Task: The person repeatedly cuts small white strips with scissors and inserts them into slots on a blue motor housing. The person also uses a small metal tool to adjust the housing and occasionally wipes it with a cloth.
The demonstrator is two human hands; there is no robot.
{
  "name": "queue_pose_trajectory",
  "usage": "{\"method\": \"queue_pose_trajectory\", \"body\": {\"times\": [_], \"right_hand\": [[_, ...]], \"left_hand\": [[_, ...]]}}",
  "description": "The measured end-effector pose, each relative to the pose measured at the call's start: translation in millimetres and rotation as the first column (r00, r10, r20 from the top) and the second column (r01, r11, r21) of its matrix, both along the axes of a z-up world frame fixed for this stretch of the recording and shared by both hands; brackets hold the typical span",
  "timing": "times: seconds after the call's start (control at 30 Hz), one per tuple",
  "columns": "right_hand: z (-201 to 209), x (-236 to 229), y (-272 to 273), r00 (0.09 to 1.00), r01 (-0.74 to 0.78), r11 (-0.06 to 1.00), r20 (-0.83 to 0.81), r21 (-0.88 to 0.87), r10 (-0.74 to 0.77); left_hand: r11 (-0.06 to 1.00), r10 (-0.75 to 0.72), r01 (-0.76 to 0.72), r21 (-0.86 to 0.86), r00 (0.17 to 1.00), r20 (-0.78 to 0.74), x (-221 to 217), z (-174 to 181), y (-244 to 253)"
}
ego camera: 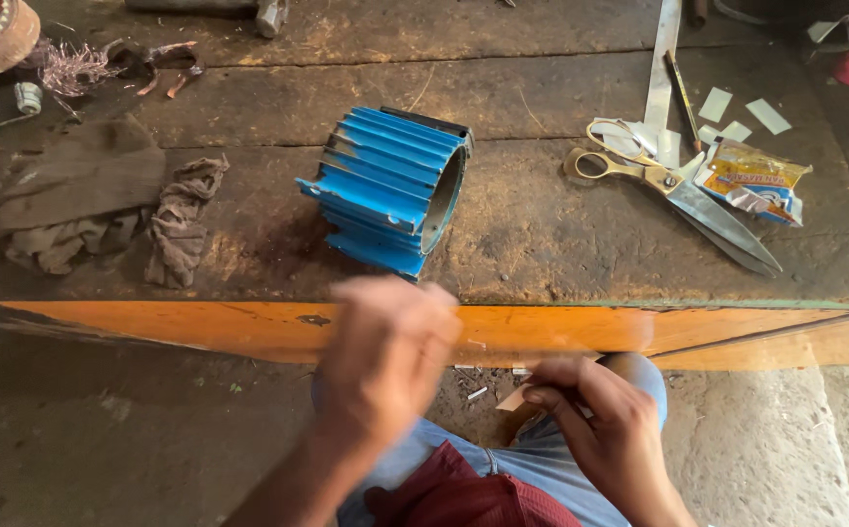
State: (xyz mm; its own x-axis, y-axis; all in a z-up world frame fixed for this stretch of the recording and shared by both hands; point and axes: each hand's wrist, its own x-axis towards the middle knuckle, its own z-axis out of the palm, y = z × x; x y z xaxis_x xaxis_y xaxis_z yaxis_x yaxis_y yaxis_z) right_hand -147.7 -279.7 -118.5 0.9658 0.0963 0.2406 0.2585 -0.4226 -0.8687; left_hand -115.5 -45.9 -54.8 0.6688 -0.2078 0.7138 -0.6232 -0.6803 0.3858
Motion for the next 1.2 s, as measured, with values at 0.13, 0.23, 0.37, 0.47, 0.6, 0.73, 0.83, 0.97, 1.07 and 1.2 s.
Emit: {"method": "queue_pose_trajectory", "body": {"times": [0.13, 0.23, 0.37, 0.47, 0.6, 0.73, 0.83, 0.97, 1.07, 1.2], "right_hand": [[2.1, -2.4, -0.4, 0.995, 0.009, 0.994, 0.099, -0.107, 0.002], [1.9, -3.8, 1.2, 0.991, 0.032, 0.988, 0.131, -0.151, -0.012], [0.8, -5.4, 0.1, 0.981, 0.045, 0.979, 0.196, -0.198, -0.005], [-2.9, -8.9, 1.3, 0.975, -0.01, 0.985, 0.216, -0.175, 0.049], [-8.2, -8.7, 3.5, 0.991, -0.005, 0.991, 0.129, -0.135, 0.023], [-12.6, -8.5, 6.0, 0.985, -0.034, 0.991, 0.162, -0.128, 0.055], [-15.5, -12.5, 6.7, 0.976, -0.044, 0.984, 0.201, -0.171, 0.079], [-20.9, -13.1, 8.5, 0.978, -0.043, 0.986, 0.195, -0.159, 0.074], [-26.9, -5.7, 14.6, 0.986, 0.052, 0.997, 0.16, -0.054, -0.043], [-24.5, 1.2, 14.1, 0.999, -0.033, 0.988, -0.008, 0.148, 0.035]], "left_hand": [[0.91, -0.398, 0.324, -0.257, 0.856, -0.331, -20.6, -30.2, -33.6], [0.889, -0.412, 0.275, -0.366, 0.829, -0.378, -23.0, -47.2, -36.4], [0.884, -0.406, 0.254, -0.392, 0.832, -0.377, -22.5, -60.5, -30.7], [0.887, -0.391, 0.227, -0.402, 0.832, -0.393, -25.7, -67.7, -29.4], [0.877, -0.379, 0.228, -0.423, 0.87, -0.316, -26.7, -76.8, -33.0], [0.857, -0.397, 0.23, -0.462, 0.866, -0.304, -28.4, -85.1, -32.6], [0.839, -0.425, 0.248, -0.484, 0.854, -0.298, -29.6, -91.4, -29.5], [0.796, -0.507, 0.298, -0.526, 0.804, -0.31, -28.7, -99.7, -28.0], [0.689, -0.584, 0.173, -0.704, 0.708, -0.398, -29.5, -104.6, -37.3], [0.632, -0.627, 0.0, -0.775, 0.588, -0.512, -31.5, -100.1, -42.1]]}}
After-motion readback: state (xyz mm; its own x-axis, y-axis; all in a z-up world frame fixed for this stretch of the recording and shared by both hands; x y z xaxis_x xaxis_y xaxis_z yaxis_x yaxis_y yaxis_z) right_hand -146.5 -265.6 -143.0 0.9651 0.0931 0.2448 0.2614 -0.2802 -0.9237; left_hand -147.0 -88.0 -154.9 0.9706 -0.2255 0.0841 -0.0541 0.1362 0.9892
